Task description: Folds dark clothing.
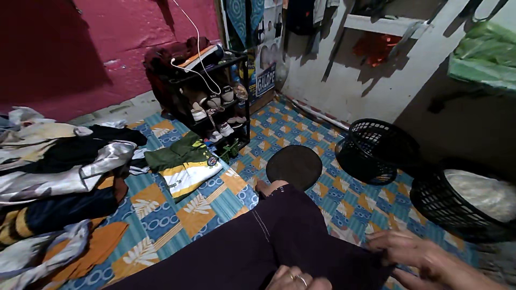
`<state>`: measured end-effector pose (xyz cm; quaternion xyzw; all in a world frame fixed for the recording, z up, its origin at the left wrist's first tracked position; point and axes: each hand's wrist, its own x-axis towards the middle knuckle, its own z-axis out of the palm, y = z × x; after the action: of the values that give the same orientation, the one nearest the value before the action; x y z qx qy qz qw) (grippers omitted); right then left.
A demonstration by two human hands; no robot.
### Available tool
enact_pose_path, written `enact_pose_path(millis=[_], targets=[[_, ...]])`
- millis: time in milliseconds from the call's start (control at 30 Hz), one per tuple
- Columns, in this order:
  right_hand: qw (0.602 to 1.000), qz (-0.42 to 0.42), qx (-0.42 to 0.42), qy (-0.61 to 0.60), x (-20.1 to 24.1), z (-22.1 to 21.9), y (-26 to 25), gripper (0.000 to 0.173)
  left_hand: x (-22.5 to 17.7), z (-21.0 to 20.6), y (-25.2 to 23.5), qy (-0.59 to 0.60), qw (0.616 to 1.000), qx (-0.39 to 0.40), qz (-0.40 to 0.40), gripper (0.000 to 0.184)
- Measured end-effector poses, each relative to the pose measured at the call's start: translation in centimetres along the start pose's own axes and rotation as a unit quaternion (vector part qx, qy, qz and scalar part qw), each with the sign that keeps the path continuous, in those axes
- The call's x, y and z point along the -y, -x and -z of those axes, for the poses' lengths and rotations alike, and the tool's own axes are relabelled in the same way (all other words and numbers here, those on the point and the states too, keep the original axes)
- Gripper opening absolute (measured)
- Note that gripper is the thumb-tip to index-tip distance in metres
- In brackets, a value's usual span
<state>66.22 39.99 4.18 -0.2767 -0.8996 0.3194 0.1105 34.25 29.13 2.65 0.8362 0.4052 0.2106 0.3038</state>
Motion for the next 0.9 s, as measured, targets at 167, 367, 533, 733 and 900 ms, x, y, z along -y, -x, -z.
enact_pose_path(millis=[167,367,533,733,900], targets=[[0.947,-0.097,-0.175,-0.25,-2.0,-1.3,-7.7,0.014,4.2,2.3,-1.5,0.183,0.963,-0.164,0.111,0.013],[0.861,-0.33,-0.067,-0.381,-4.6,-6.5,-14.2,0.058,9.6,0.9,-3.8,0.582,0.673,-0.278,0.361,0.074],[0.843,-0.332,-0.112,-0.408,-3.9,-6.7,-13.3,0.05,9.4,-0.2,-4.2,0.562,0.672,-0.327,0.353,0.089],[0.92,-0.326,-0.019,-0.217,-4.7,-5.3,-11.8,0.042,8.3,0.4,-4.4,0.49,0.749,-0.275,0.35,0.088],[0.963,-0.266,0.025,0.039,-2.2,-4.7,-13.3,0.061,8.4,-0.2,-3.6,0.462,0.778,-0.215,0.367,0.068]])
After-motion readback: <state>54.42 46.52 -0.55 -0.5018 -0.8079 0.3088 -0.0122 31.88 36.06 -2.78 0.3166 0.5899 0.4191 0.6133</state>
